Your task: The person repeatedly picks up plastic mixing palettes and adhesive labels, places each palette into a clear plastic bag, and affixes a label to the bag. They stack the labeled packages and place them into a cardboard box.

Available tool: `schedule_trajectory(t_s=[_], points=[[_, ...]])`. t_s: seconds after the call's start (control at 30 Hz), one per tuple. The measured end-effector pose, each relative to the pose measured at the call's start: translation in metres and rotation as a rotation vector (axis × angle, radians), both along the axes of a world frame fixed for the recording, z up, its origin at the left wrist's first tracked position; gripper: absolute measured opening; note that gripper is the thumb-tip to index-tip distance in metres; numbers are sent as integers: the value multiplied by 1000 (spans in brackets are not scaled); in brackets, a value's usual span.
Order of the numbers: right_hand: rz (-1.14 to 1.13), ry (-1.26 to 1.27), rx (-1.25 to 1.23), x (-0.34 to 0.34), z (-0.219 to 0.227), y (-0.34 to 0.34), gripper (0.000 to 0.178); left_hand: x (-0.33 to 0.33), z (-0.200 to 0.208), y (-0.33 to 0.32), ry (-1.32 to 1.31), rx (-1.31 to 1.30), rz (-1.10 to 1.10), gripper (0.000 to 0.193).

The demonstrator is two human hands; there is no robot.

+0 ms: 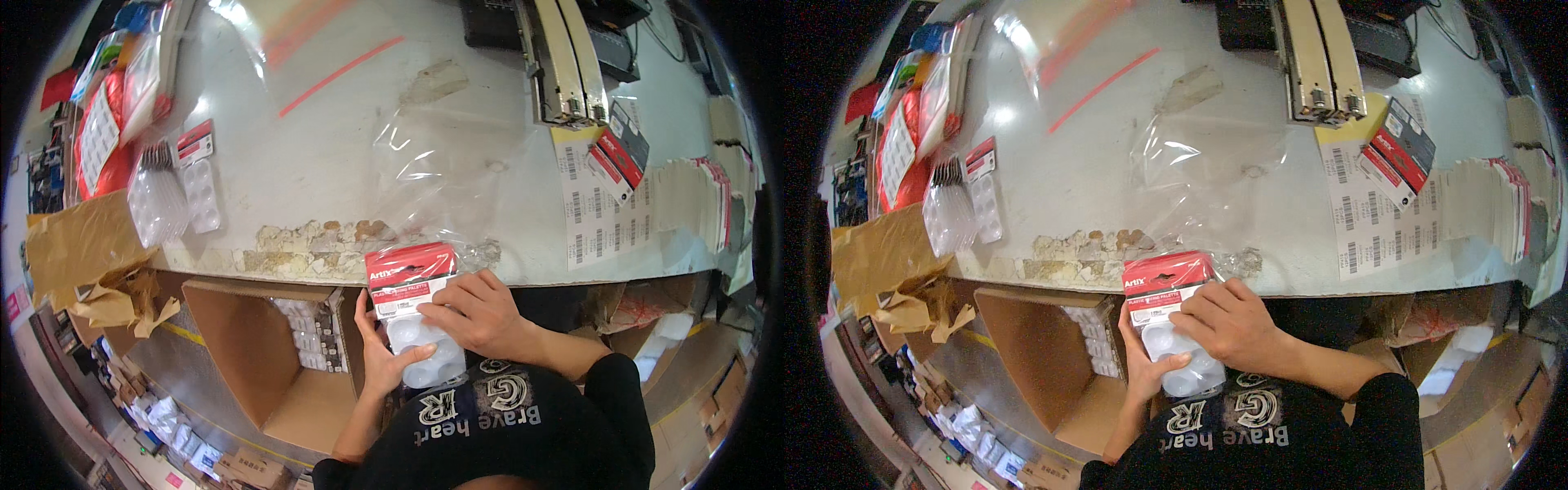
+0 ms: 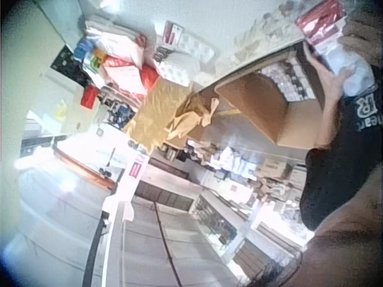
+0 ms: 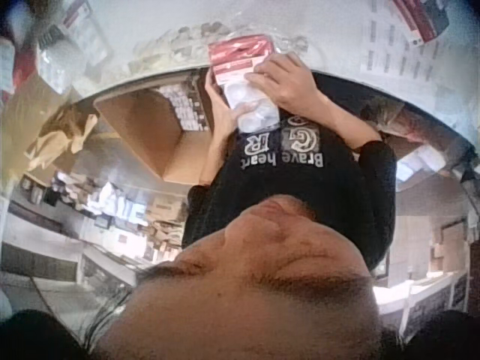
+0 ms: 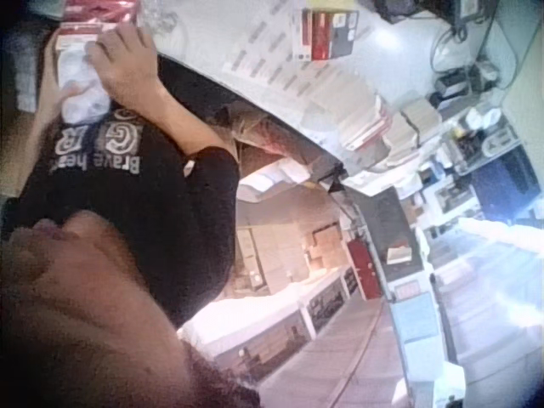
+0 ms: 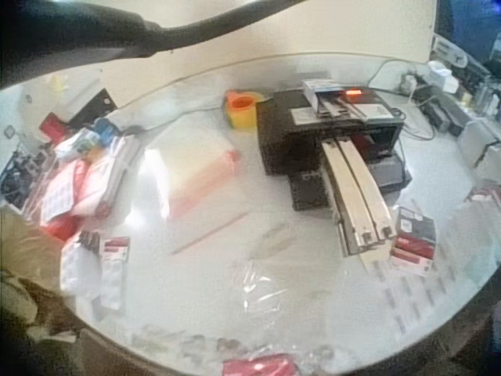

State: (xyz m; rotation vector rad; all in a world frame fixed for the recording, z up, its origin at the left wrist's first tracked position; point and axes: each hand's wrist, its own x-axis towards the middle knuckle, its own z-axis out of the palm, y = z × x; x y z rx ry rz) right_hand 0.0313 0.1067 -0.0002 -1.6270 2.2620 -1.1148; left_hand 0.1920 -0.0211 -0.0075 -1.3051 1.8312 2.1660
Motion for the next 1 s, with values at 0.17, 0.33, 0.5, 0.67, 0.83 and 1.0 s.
schedule_trajectory(t_s=[0.17,0.33,0.5,0.67,0.83,1.0], points=[[226,16,-277,29,-6,8,17,3,-9,-4,35,-28,-10,124],[59,-181,-139,40,-4,46,3,0,-13,-8,74,79,0,116],[-400,-1551,444,40,-8,48,46,1,-15,-12,58,170,13,112],[-281,-1880,-21,56,-31,4,68,6,-23,-18,22,197,-1,115],[-168,-1736,138,67,-39,9,71,29,-30,-19,104,139,-242,128],[-183,-1742,61,83,-45,53,71,77,-15,5,-43,0,-458,118]])
